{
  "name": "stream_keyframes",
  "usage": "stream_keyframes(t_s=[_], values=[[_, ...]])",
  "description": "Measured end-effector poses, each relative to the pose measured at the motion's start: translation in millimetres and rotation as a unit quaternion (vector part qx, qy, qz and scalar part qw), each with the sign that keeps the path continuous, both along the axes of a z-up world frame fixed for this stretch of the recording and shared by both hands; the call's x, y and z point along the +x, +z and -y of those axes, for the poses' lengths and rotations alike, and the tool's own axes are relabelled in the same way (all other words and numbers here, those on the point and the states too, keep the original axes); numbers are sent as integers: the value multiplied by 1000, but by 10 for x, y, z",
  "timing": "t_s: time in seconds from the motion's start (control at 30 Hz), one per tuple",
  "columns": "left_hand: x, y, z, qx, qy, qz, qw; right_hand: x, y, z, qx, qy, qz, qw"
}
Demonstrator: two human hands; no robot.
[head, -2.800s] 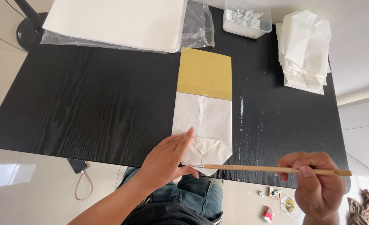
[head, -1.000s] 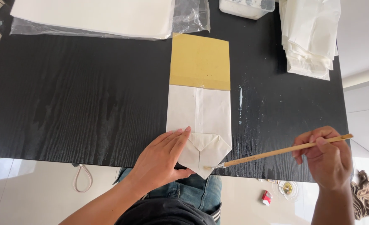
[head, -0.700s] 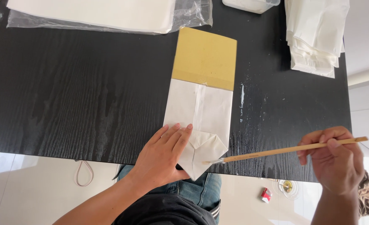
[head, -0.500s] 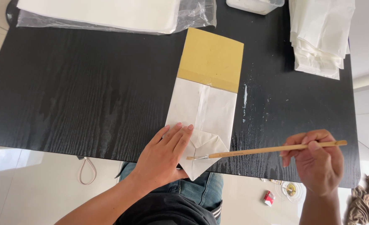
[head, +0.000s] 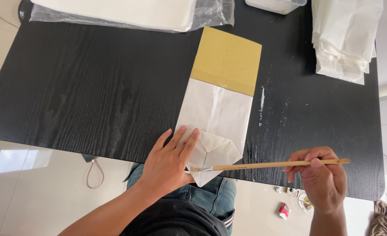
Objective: Applying glue to paper sheets and folding them to create paper bags.
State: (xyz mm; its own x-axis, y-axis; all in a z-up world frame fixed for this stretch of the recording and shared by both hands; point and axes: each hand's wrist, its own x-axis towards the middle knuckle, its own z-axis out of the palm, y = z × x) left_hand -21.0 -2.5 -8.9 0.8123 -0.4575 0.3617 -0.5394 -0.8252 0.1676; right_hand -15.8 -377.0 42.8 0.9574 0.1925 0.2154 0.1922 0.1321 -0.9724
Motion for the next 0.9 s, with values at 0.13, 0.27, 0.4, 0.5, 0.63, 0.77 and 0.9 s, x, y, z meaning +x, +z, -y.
stream_keyframes(t_s=[0.13,0.27,0.4,0.5,0.63,0.77,0.9], values=[[4,18,-4,-3,-2,6,1000,-61,83,150,36,38,10,999],[9,21,-9,-7,-7,14,1000,-173,177,378,10,22,2,1000],[13,8,-13,6,-10,14,1000,-350,298,378,-88,-117,15,989],[10,11,-8,6,-9,23,1000,-249,345,273,16,-23,30,999],[4,22,-12,-1,-11,30,999,-168,237,112,22,51,50,997],[3,1,-7,6,-10,26,1000,-197,195,134,-46,7,39,998],[8,2,-9,9,-16,22,1000,-261,274,319,-24,14,24,999]])
